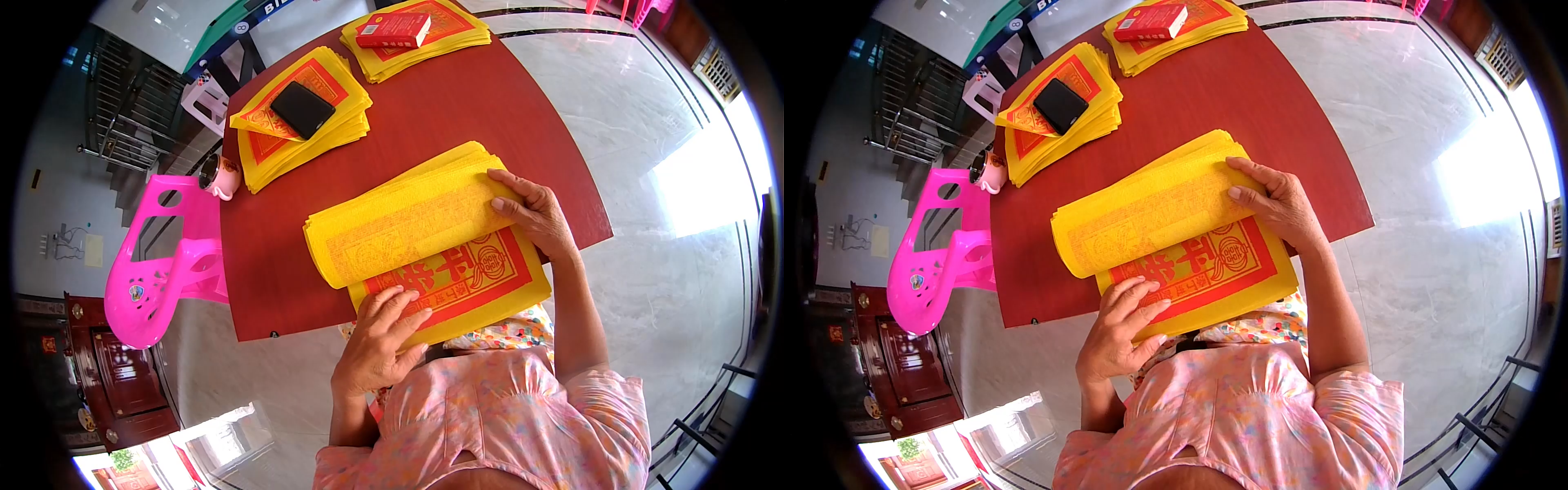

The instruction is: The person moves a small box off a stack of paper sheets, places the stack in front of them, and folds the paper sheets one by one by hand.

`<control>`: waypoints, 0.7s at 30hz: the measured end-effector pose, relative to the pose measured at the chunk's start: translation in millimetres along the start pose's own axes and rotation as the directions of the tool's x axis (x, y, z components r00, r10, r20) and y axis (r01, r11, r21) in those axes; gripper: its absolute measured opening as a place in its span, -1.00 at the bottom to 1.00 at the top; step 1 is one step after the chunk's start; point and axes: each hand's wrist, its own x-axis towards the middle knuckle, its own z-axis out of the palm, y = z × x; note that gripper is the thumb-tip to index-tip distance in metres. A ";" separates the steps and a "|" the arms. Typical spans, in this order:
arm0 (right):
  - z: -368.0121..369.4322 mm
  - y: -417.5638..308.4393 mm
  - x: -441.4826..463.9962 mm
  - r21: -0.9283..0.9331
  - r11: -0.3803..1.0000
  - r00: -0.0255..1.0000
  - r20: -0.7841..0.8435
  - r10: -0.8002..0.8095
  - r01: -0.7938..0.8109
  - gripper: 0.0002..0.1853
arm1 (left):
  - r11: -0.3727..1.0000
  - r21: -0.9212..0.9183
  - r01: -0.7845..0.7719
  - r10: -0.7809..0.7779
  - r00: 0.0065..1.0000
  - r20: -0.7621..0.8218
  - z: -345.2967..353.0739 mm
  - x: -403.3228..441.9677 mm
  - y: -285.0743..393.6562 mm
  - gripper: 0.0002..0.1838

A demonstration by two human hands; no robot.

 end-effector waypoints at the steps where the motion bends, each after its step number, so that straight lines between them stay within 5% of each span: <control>1: 0.0 0.0 0.0 0.004 1.000 1.000 0.001 0.003 -0.003 -0.55 | 1.000 0.000 0.000 0.000 1.000 0.000 0.0 -0.1 0.1 -0.45; 21: -2.0 -1.9 -0.4 -0.024 1.000 1.000 0.021 -0.004 0.004 -0.55 | 0.986 0.165 0.011 -0.007 1.000 -0.022 8.9 5.9 9.3 -0.33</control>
